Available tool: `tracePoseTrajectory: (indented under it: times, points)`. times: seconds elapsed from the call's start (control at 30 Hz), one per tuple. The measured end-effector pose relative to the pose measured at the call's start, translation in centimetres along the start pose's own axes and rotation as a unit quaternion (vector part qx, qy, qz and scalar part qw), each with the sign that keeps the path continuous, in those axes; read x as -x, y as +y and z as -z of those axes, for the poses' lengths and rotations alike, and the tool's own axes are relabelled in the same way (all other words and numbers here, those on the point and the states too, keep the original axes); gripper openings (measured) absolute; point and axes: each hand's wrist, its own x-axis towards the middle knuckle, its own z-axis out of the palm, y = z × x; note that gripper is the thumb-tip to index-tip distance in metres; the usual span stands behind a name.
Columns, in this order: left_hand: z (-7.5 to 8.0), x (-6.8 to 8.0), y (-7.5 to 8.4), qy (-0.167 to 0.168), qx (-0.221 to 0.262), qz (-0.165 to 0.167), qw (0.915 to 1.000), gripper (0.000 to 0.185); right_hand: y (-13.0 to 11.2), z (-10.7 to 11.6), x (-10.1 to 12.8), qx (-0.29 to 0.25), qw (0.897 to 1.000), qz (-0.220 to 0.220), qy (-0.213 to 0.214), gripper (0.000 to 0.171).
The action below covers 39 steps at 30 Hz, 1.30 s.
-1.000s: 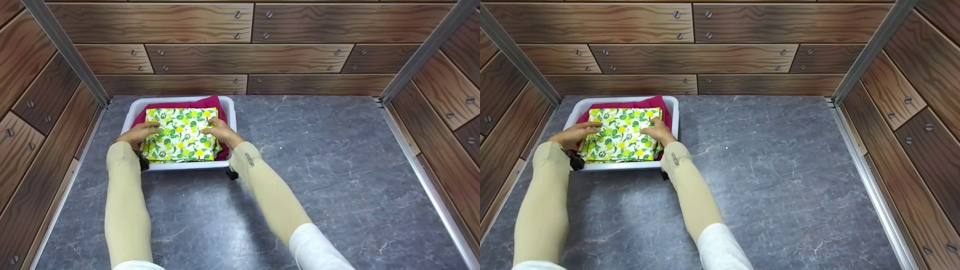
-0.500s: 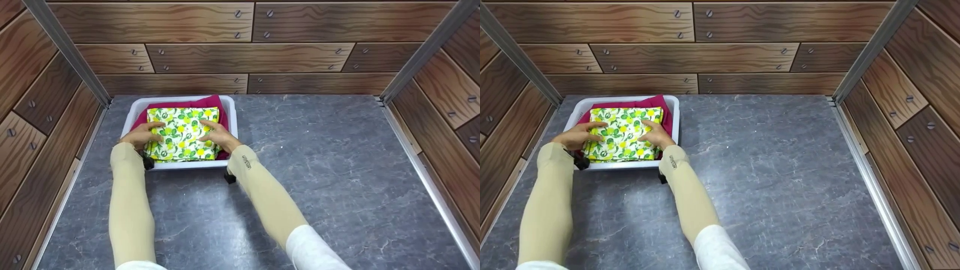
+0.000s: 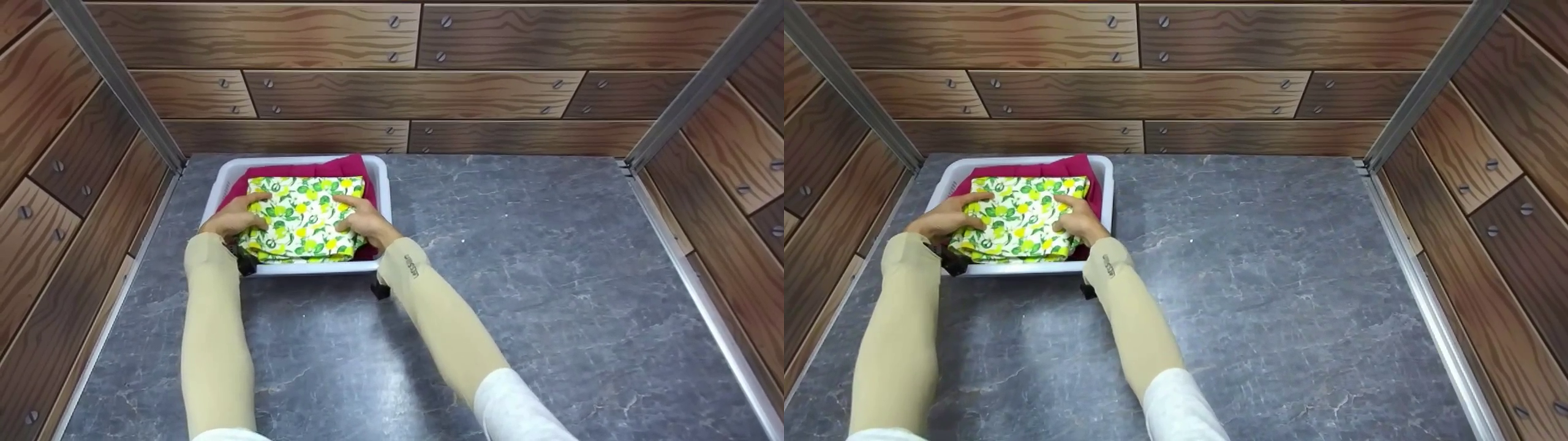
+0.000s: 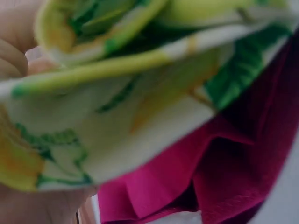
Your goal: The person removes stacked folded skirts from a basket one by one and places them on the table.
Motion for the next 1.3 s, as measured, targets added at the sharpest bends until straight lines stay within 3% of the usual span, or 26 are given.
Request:
tracePoseTrajectory:
  times: [0.53, 0.7, 1.0, 1.3]
  points:
    - [-0.5, 0.7, 2.9, 0.054, 0.037, -0.036, 0.9973, 0.076, -1.7, 2.4, 1.2, -0.02, 0.998, 0.06, 0.007, 0.077]
    - [-1.4, 1.2, 4.0, 0.078, 0.066, -0.053, 0.9934, 0.078, -2.0, 3.9, 2.2, -0.003, 0.997, 0.081, 0.0, 0.077]
    - [-3.1, 1.1, 5.4, 0.093, 0.089, -0.065, 0.9896, 0.079, -2.1, 6.5, 3.9, -0.019, 0.995, 0.097, -0.011, 0.079]
    - [-5.5, 1.1, 6.5, 0.103, 0.147, -0.086, 0.98, 0.079, -1.6, 8.7, 5.5, -0.025, 0.993, 0.113, -0.007, 0.08]
